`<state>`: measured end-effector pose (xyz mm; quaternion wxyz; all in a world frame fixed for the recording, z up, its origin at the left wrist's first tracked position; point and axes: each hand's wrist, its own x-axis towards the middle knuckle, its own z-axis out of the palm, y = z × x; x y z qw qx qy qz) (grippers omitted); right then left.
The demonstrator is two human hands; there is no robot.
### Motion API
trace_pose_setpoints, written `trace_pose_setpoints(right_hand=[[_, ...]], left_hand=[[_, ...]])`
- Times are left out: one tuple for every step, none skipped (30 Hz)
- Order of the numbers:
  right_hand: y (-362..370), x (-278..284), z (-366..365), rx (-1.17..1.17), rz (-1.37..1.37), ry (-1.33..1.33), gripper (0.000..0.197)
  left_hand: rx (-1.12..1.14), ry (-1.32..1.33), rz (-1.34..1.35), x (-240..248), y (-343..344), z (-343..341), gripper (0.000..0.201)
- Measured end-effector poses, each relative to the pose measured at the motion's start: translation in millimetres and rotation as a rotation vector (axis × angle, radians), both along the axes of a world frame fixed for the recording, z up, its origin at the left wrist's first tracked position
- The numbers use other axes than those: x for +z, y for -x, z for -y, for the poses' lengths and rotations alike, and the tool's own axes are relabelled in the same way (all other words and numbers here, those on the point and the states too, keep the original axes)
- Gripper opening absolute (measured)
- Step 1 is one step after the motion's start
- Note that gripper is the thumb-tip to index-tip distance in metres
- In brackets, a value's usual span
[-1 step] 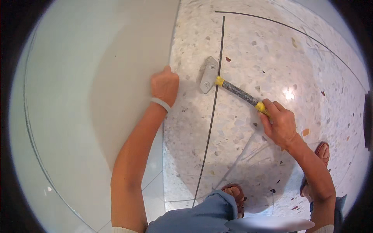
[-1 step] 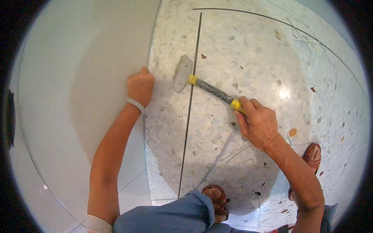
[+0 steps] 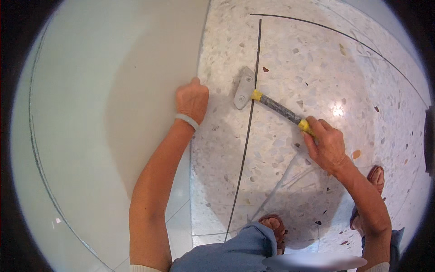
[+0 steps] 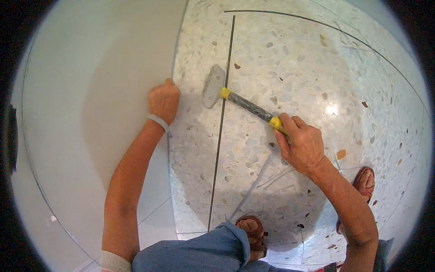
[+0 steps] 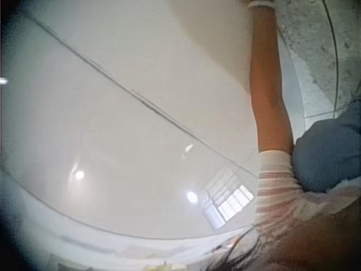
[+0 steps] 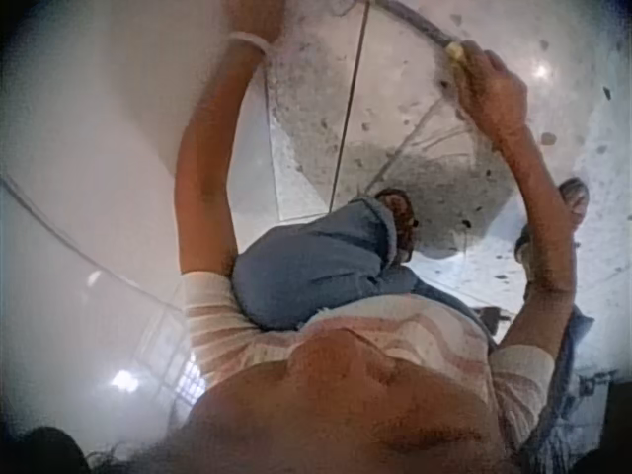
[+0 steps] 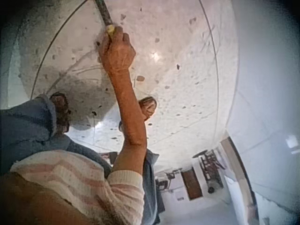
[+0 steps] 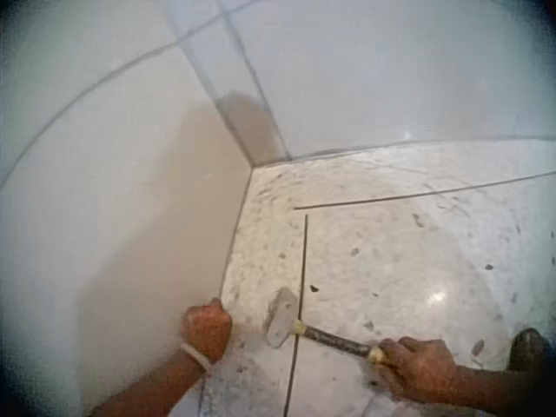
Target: Scraping grout or adhesive from the edges of floor tiles using a hand scraper.
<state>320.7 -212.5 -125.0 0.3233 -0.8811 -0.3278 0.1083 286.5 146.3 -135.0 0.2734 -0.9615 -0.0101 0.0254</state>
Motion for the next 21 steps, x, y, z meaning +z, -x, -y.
trace_pose_setpoints(right_hand=[[1.9,-1.0,2.5,-0.004,-0.022,0.004,0.036],[2.8,-1.4,4.2,-0.007,-0.042,0.007,0.035],[3.0,-1.4,5.2,-0.007,-0.039,0.002,0.035],[3.0,-1.4,5.9,-0.005,-0.046,0.023,0.035],[2.5,-1.1,7.5,-0.004,-0.051,0.047,0.035],[2.6,-0.6,9.4,-0.004,-0.047,0.048,0.035],[2.8,0.0,11.5,-0.010,-0.044,0.063,0.035],[2.3,-0.4,12.7,-0.015,-0.042,0.075,0.036],[1.1,-1.9,13.5,-0.012,-0.039,0.073,0.036],[-0.3,-3.9,14.3,-0.014,-0.020,0.070,0.036],[-1.5,-4.8,14.9,-0.015,-0.002,0.067,0.036],[-2.2,-4.6,15.5,-0.010,0.000,0.066,0.036],[-2.2,-4.1,16.2,-0.018,-0.011,0.087,0.036],[-2.6,-3.1,16.6,-0.027,-0.020,0.109,0.036],[-2.7,-2.4,16.6,-0.023,-0.016,0.108,0.036],[-2.6,-2.1,16.5,-0.025,-0.024,0.112,0.036],[-2.5,-2.1,17.2,-0.028,-0.034,0.118,0.036],[-3.0,-1.8,17.7,-0.025,-0.029,0.119,0.036],[-3.7,-1.4,18.1,-0.021,-0.023,0.116,0.036],[-3.7,-1.7,17.7,-0.018,-0.019,0.113,0.037],[-3.8,-0.2,17.3,-0.014,-0.018,0.113,0.037]], left_hand=[[-0.019,-0.003,-0.021,2.0,-1.3,-0.4,0.009],[-0.037,-0.006,-0.041,4.3,-2.9,-1.4,0.010],[-0.037,-0.011,-0.039,4.7,-4.2,-3.6,0.010],[-0.038,-0.016,-0.044,3.2,-5.1,-6.6,0.009],[-0.040,-0.018,-0.048,1.6,-6.7,-6.6,0.009],[-0.040,-0.018,-0.044,-0.7,-6.2,-5.0,0.009],[-0.029,-0.025,-0.042,-3.6,-4.5,-2.5,0.008],[-0.017,-0.035,-0.040,-4.9,-3.1,-0.9,0.007],[-0.015,-0.037,-0.037,-6.4,-2.5,-0.7,0.007],[-0.017,-0.066,-0.018,-7.9,-1.8,-0.9,0.006],[-0.018,-0.094,0.000,-9.0,-0.9,-1.0,0.006],[-0.013,-0.095,0.001,-10.4,-0.3,-0.7,0.006],[-0.028,-0.136,0.024,-12.2,0.2,0.0,0.006],[-0.043,-0.178,0.049,-13.4,-0.1,0.4,0.006],[-0.038,-0.179,0.052,-15.3,-0.5,-0.2,0.006],[-0.022,-0.188,0.033,-17.1,-1.1,-1.0,0.005],[-0.007,-0.196,0.014,-17.1,-2.2,-0.2,0.004],[-0.003,-0.196,0.018,-16.4,-2.4,0.0,0.004],[-0.014,-0.186,0.013,-15.4,-2.2,0.2,0.005],[-0.025,-0.177,0.005,-14.8,-1.4,0.1,0.006],[-0.021,-0.178,0.006,-14.8,-0.9,-0.3,0.006]])
